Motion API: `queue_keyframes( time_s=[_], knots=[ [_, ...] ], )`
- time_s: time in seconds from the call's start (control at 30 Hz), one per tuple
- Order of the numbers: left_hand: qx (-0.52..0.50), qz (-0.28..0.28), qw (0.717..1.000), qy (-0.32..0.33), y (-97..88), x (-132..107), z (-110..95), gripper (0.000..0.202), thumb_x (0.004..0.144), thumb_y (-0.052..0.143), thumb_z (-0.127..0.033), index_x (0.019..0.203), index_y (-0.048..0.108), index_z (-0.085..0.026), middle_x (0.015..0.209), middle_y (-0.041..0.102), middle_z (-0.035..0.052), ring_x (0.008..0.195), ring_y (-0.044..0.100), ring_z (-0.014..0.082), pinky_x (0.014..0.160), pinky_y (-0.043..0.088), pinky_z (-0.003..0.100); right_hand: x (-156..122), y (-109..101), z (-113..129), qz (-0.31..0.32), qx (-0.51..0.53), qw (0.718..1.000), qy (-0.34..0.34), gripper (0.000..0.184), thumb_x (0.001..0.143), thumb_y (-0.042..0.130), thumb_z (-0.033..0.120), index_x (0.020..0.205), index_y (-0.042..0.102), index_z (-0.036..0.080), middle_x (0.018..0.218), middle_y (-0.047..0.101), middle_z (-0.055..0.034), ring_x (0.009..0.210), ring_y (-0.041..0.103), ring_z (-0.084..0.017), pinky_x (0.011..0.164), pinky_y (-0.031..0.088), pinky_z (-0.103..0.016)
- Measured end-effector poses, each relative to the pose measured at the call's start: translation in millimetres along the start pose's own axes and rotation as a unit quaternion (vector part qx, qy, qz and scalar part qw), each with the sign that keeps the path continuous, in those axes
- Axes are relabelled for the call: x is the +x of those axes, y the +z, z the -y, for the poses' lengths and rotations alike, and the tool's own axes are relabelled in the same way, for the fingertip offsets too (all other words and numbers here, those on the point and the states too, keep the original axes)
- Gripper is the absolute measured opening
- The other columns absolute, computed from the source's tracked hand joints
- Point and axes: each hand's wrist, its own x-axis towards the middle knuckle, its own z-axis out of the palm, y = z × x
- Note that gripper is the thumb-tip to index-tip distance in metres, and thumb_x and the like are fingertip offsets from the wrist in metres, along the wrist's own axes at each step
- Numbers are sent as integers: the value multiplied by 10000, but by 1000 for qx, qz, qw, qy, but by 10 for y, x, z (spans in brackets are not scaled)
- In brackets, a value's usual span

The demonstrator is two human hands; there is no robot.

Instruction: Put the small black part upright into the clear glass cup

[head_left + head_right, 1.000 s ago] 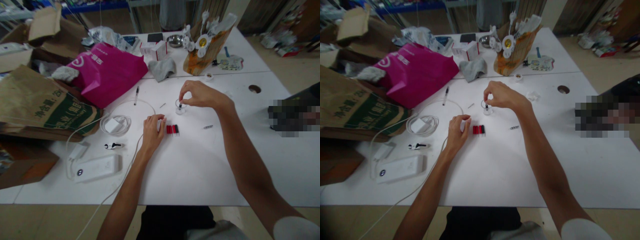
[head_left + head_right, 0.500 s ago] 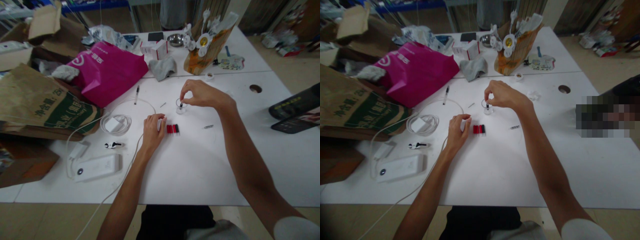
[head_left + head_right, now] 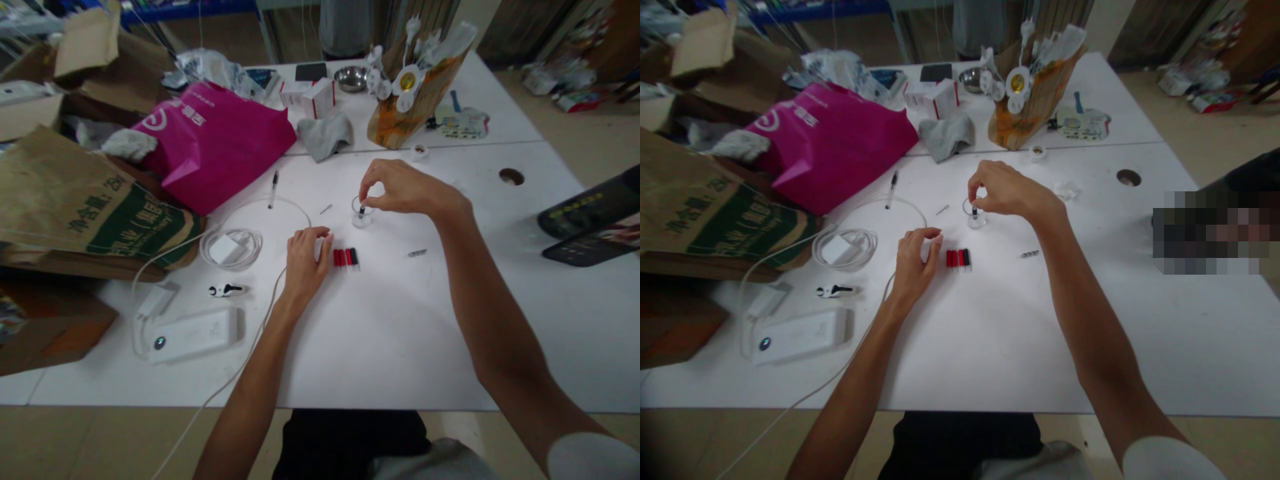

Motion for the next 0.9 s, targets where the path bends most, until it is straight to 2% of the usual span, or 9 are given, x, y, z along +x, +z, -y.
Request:
queue_keyframes(
  time_s=[0.23, 0.47, 0.9],
  knots=[
    [7, 8, 1000, -7, -13, 3, -12, 200, 1238, 569, -385, 1270, 713, -251, 1254, 844, 102, 1213, 748, 308, 1116, 523, 495, -7, -9, 39, -2, -3, 1000, 6, 144, 960, 796, 285, 1021, 923, 255, 1181, 810, -119, 1167, 748, -369, 1089, 559, -526],
    [-5, -9, 1000, 12, 0, 1, 0, 179, 1232, 595, -356, 1253, 720, -230, 1237, 844, 104, 1184, 747, 303, 1085, 512, 480, -5, -26, 43, 7, -4, 1000, 16, 143, 972, 801, 283, 1033, 927, 257, 1205, 813, -112, 1184, 744, -356, 1087, 562, -492],
    [2, 3, 1000, 4, 2, -2, 4, 188, 1231, 589, -362, 1278, 720, -236, 1260, 850, 98, 1211, 751, 294, 1116, 520, 480, -13, -65, 110, 18, -19, 999, 26, 166, 974, 787, 268, 1064, 922, 232, 1207, 823, -110, 1191, 751, -340, 1061, 554, -443]
  ],
)
